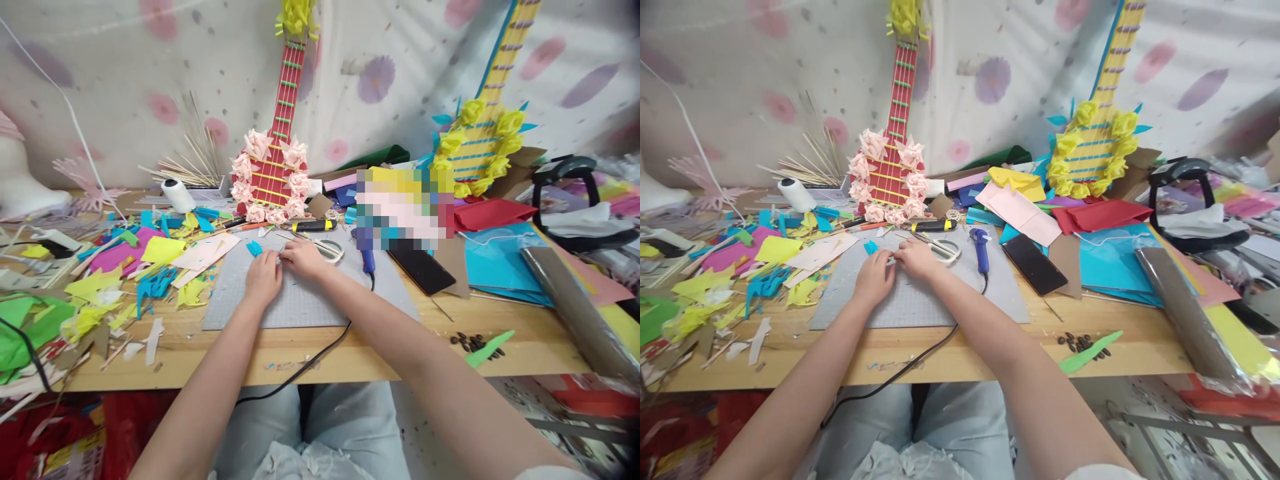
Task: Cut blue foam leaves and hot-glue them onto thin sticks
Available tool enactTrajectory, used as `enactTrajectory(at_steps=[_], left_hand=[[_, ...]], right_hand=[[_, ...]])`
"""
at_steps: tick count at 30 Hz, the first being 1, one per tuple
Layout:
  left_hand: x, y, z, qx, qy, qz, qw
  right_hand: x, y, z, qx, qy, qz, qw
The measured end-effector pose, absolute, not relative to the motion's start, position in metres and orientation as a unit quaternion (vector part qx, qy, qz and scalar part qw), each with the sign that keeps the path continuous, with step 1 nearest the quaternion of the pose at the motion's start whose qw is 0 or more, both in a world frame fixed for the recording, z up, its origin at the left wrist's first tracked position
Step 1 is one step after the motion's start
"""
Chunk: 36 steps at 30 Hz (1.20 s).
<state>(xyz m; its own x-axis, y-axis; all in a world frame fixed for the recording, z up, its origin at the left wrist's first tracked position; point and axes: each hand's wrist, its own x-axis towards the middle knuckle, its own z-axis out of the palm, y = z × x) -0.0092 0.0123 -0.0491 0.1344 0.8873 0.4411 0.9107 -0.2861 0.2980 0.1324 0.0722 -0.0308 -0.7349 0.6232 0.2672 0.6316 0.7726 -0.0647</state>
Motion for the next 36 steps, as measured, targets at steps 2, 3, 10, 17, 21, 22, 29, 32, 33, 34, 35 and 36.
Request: enactTrajectory(at_steps=[2, 3, 10, 17, 21, 22, 29, 32, 33, 34, 35, 36], left_hand=[[-0.008, 0.012, -0.051, -0.746, -0.609, -0.269, 0.006], [-0.009, 0.013, -0.052, -0.744, -0.611, -0.270, 0.008], [-0.016, 0.017, -0.054, -0.757, -0.609, -0.235, 0.023], [-0.021, 0.018, -0.060, -0.672, -0.653, -0.341, -0.077], [-0.030, 0.025, -0.061, -0.595, -0.655, -0.442, -0.145], [-0.032, 0.027, -0.060, -0.571, -0.653, -0.466, -0.172], [-0.034, 0.027, -0.044, -0.365, -0.531, -0.593, -0.483], [-0.031, 0.023, -0.038, -0.352, -0.477, -0.607, -0.528], [-0.030, 0.021, -0.037, -0.350, -0.473, -0.607, -0.535], [-0.030, 0.021, -0.037, -0.346, -0.472, -0.605, -0.540], [-0.029, 0.020, -0.037, -0.340, -0.472, -0.603, -0.546], [-0.029, 0.020, -0.036, -0.333, -0.470, -0.600, -0.554]], right_hand=[[0.128, 0.065, -0.031, -0.343, -0.927, 0.001, 0.150], [0.127, 0.062, -0.032, -0.348, -0.924, 0.006, 0.156], [0.121, 0.053, -0.039, -0.393, -0.899, 0.025, 0.190], [0.124, 0.060, -0.032, -0.425, -0.858, 0.048, 0.285], [0.169, 0.051, -0.008, -0.501, -0.805, 0.177, 0.263], [0.186, 0.047, -0.001, -0.501, -0.804, 0.227, 0.227], [0.294, 0.033, 0.022, -0.702, -0.684, 0.189, 0.065], [0.294, 0.047, 0.007, -0.747, -0.630, 0.140, 0.161], [0.290, 0.053, -0.001, -0.737, -0.627, 0.160, 0.195], [0.286, 0.059, -0.009, -0.719, -0.631, 0.196, 0.215], [0.281, 0.065, -0.018, -0.708, -0.627, 0.226, 0.233], [0.278, 0.070, -0.027, -0.714, -0.608, 0.236, 0.253]])
